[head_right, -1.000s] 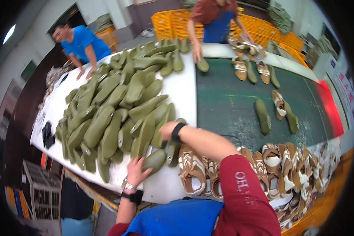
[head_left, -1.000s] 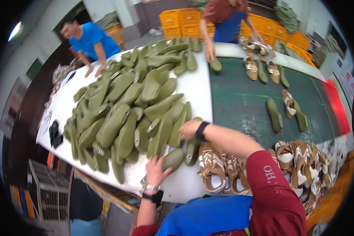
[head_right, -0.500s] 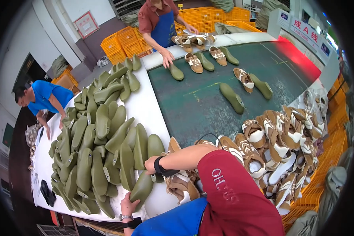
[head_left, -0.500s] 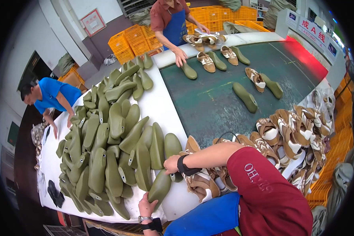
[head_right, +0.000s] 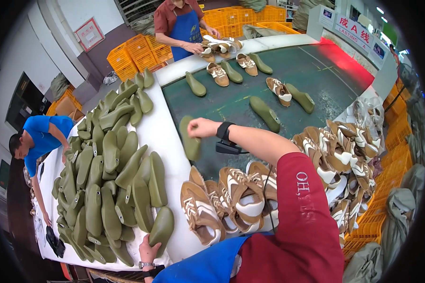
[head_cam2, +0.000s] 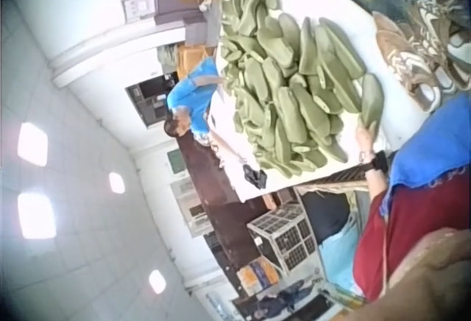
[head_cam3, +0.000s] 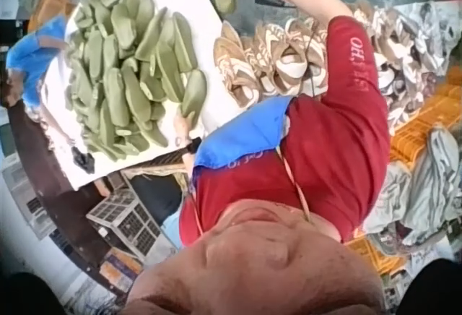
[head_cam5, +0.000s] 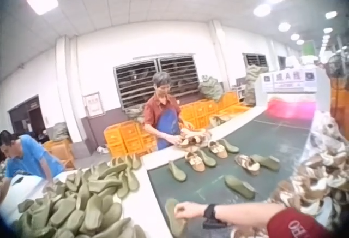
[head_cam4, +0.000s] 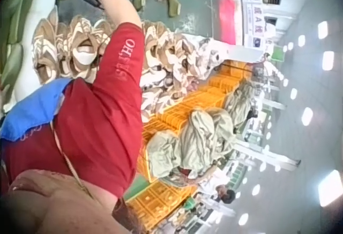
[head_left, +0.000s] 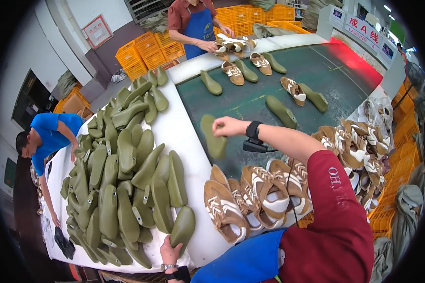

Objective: Sorting plastic shoe lasts, pairing finished sneaker parts, and placing them onto the production line conveyor.

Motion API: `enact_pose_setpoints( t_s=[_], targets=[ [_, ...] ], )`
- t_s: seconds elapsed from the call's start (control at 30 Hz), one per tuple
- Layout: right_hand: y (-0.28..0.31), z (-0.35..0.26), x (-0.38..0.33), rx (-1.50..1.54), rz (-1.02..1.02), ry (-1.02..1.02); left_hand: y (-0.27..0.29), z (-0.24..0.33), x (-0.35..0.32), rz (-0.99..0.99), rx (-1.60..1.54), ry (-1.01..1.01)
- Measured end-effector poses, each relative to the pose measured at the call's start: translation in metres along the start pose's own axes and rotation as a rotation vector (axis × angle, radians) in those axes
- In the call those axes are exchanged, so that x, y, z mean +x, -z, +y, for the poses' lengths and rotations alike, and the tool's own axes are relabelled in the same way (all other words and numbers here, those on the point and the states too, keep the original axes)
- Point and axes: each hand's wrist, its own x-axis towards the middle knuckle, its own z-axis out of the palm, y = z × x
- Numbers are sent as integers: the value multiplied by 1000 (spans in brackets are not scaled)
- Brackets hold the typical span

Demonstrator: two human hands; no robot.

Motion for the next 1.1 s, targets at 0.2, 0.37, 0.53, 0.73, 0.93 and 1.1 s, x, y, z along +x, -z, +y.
enact_pose_setpoints(
  t_s=[0.2, 0.37, 0.53, 0.73, 0.93, 1.1],
  targets=[
    [24, 114, -3, -936, 2, -125, -1, -5, 3, -37, -13, 19],
    [29, 137, -5, -857, -202, -293, -2, -10, 6, -104, -14, 42],
    [70, 44, -40, -983, -288, -23, 10, 11, 5, -126, 19, -57],
    [49, -48, -166, -747, -840, -163, 21, 123, 26, 21, -43, -626],
    [-65, -33, -299, -733, -114, 233, 0, 273, 42, -336, -329, -798],
    [-116, -50, -311, -1065, 354, 419, 3, 329, 11, -236, 52, -1086]
  ],
)
